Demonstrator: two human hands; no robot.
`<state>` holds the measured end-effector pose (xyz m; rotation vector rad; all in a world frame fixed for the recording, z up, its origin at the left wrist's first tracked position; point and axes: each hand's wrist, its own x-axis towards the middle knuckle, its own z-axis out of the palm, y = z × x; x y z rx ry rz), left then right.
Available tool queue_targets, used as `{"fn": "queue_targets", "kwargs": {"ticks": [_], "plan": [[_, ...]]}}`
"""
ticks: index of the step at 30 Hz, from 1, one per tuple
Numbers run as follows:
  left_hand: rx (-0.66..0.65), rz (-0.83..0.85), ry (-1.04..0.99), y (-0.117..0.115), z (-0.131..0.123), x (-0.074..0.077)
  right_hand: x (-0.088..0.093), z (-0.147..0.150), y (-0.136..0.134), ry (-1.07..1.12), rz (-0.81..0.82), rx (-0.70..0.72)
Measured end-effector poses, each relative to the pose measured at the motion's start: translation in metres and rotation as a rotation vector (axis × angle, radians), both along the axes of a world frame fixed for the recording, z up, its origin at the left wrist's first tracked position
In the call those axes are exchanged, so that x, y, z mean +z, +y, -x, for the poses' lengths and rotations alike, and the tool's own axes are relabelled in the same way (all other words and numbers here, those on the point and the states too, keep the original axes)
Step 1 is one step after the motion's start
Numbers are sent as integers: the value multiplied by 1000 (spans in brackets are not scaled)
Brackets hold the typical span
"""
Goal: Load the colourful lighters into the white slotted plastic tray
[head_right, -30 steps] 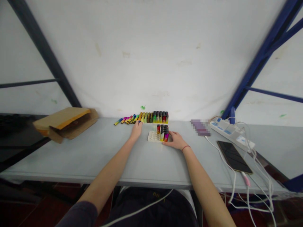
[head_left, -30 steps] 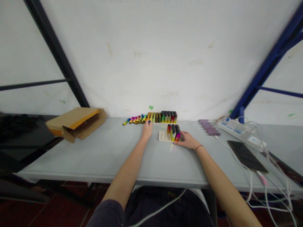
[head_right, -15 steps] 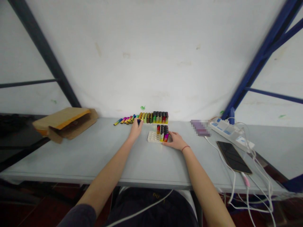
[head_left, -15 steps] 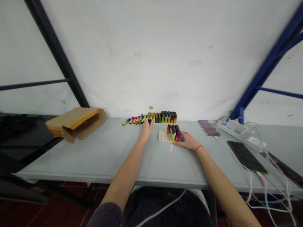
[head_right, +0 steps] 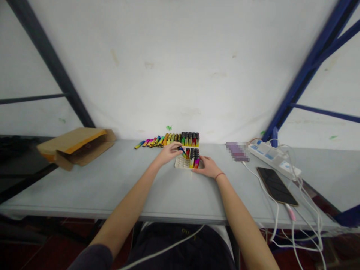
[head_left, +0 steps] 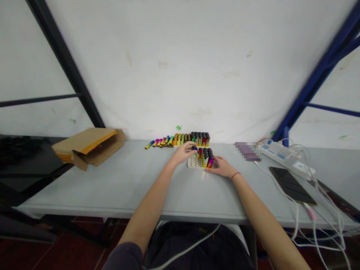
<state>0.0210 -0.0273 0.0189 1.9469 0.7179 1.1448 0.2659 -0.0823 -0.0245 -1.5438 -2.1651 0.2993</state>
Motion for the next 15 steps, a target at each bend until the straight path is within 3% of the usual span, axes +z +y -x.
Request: {"fn": "queue_targets", "kwargs": {"ticks": [7,15], "plan": [[35,-48,112,-4,-14,-16,-4,-2,3,17,-36,9],[100,-113,125,-6,-19,-18,-2,-1,2,6,-4,-7]]}}
